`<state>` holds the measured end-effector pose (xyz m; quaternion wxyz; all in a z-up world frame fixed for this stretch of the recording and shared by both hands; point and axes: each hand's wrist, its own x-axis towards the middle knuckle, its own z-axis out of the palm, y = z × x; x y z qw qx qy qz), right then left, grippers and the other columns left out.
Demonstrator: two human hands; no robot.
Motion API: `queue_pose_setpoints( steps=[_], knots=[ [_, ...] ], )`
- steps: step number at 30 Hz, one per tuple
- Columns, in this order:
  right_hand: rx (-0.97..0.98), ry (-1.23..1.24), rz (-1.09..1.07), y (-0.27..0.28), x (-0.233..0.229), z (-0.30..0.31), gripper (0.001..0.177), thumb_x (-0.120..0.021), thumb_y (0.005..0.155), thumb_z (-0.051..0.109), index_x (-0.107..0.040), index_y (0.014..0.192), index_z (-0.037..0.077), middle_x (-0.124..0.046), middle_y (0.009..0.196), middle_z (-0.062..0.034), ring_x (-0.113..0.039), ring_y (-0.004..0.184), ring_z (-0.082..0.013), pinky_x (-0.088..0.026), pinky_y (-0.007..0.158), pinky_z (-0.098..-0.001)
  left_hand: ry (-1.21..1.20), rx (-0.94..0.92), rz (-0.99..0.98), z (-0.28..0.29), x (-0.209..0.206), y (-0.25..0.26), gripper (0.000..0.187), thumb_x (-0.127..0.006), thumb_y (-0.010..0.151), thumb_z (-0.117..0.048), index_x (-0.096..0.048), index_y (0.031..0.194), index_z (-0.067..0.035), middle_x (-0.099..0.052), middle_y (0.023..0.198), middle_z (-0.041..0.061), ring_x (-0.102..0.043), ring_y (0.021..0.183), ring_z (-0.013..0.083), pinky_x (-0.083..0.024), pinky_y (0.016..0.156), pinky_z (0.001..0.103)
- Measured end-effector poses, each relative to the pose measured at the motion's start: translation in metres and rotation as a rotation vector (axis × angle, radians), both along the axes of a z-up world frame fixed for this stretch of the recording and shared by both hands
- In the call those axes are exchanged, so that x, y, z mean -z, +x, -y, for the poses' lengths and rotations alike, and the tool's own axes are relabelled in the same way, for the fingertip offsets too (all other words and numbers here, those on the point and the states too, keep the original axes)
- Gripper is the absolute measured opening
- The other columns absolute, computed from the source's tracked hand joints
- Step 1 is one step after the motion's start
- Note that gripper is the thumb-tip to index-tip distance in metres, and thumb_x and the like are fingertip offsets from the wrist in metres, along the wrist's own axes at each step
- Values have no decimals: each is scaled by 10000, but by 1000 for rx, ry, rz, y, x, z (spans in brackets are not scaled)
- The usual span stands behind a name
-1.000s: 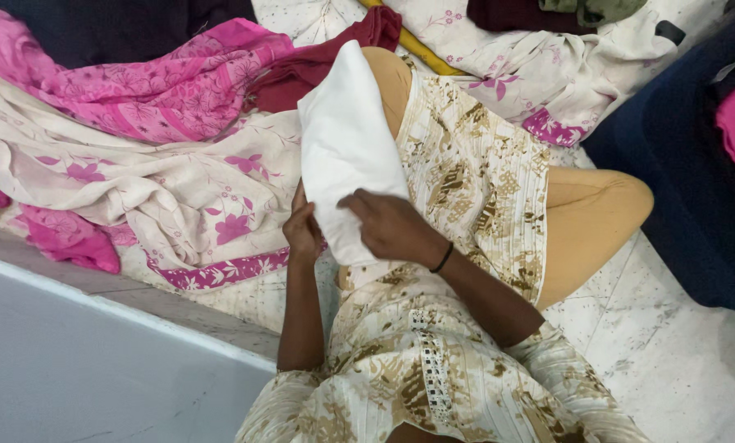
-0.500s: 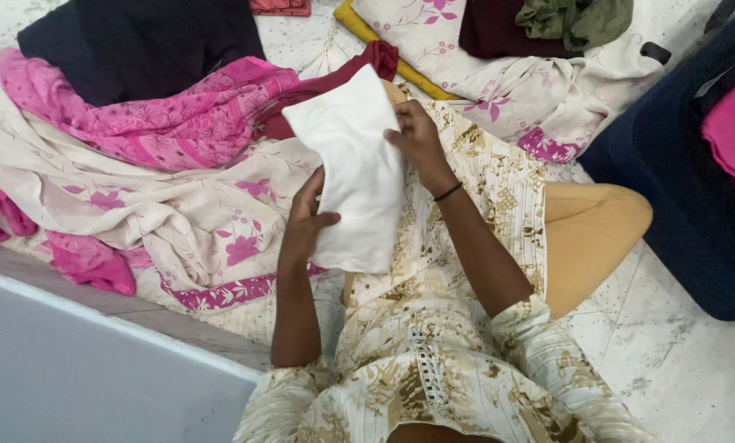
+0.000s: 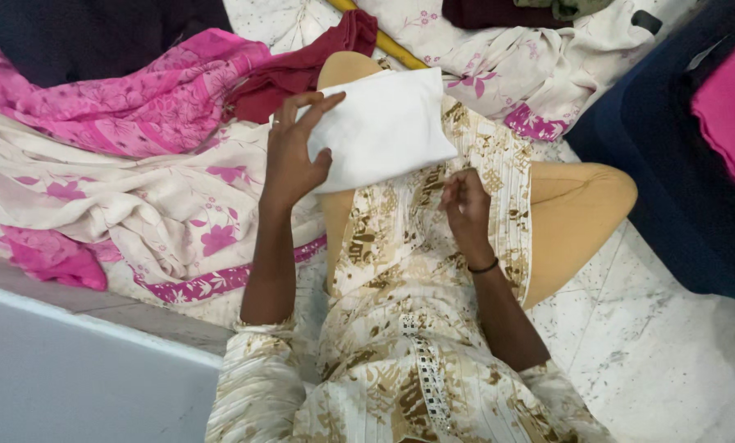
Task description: The person sits on the floor and folds several items of clothing by hand, including a white shirt and a dark red top, then places a folded white item into a suitcase.
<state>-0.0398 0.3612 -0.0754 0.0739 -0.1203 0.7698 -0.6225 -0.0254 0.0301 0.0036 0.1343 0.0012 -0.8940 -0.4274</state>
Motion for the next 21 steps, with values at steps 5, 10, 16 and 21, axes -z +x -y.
queue_pose_setpoints(
  steps=[5, 10, 16, 21],
  knots=[
    [-163, 471, -643, -49, -67, 78, 364, -572, 917, 232, -617, 1257, 112, -659, 1172, -135, -615, 1169, -320, -446, 1024, -465, -8, -67, 52, -37, 30, 16, 877, -866, 689, -247, -523, 1495, -201, -347, 1506, 207, -276, 1425, 483, -311, 1056, 623],
    [-337, 791, -674, -71, -65, 148, 762, -577, 890, 276, -382, 1610, 122, -362, 1654, -134, -235, 1571, -341, -228, 1213, -569, 134, -298, -89, -65, 80, -3, 849, -868, 753, -287, -517, 1524, -250, -387, 1549, 157, -350, 1483, 367, -323, 1211, 528],
    [-290, 810, -678, -70, -10, 97, 713, -556, 915, 271, -398, 1605, 181, -341, 1660, -155, -229, 1573, -338, -232, 1225, -598, 459, -374, 20, -55, 111, 14, 877, -686, 702, -370, -519, 1546, -204, -469, 1501, 130, -419, 1470, 299, -336, 1258, 428],
    [-4, 1407, -185, -141, 59, -20, 306, -524, 969, 269, -696, 1194, 155, -737, 1071, -109, -706, 966, -292, -450, 915, -572, 526, -329, -41, -45, 135, 30, 850, -609, 820, -491, -483, 1553, -79, -472, 1506, 147, -366, 1452, 303, -219, 1283, 421]
  ],
)
